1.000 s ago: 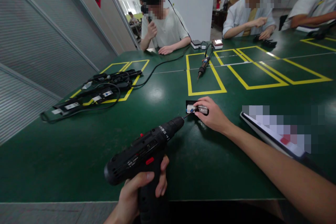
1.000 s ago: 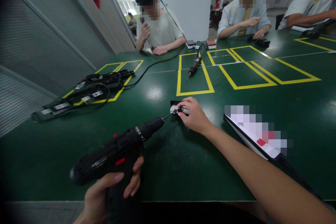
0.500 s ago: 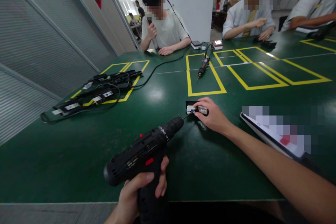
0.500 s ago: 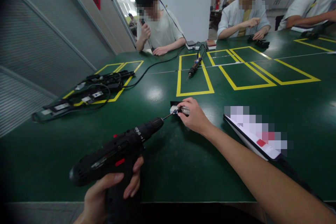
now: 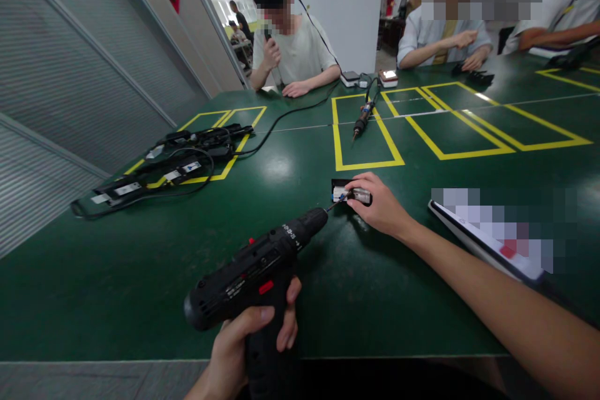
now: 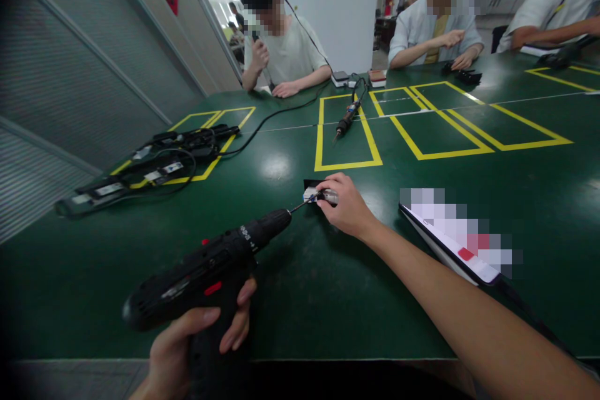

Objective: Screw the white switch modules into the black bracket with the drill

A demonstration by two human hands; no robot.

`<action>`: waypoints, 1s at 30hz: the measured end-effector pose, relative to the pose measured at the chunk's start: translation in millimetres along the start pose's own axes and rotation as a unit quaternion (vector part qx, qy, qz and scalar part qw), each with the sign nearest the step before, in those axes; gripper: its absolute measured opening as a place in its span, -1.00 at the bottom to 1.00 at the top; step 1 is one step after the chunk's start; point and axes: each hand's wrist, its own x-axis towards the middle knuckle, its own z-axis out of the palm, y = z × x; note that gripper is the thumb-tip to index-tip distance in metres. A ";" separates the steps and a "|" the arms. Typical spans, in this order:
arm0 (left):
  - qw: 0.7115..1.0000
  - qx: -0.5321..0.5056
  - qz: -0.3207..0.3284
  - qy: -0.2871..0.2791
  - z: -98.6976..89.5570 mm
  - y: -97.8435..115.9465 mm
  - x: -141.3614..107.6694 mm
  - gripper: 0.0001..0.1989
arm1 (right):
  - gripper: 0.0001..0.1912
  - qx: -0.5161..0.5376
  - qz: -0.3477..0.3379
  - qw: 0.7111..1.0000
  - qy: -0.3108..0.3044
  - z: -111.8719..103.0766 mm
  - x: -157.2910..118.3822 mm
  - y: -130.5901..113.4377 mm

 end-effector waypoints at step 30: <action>1.000 0.006 -0.005 0.001 2.6 1.6 0.0 -0.77 | -0.77 -0.001 0.006 1.000 -0.004 -0.6 1.6 -2.6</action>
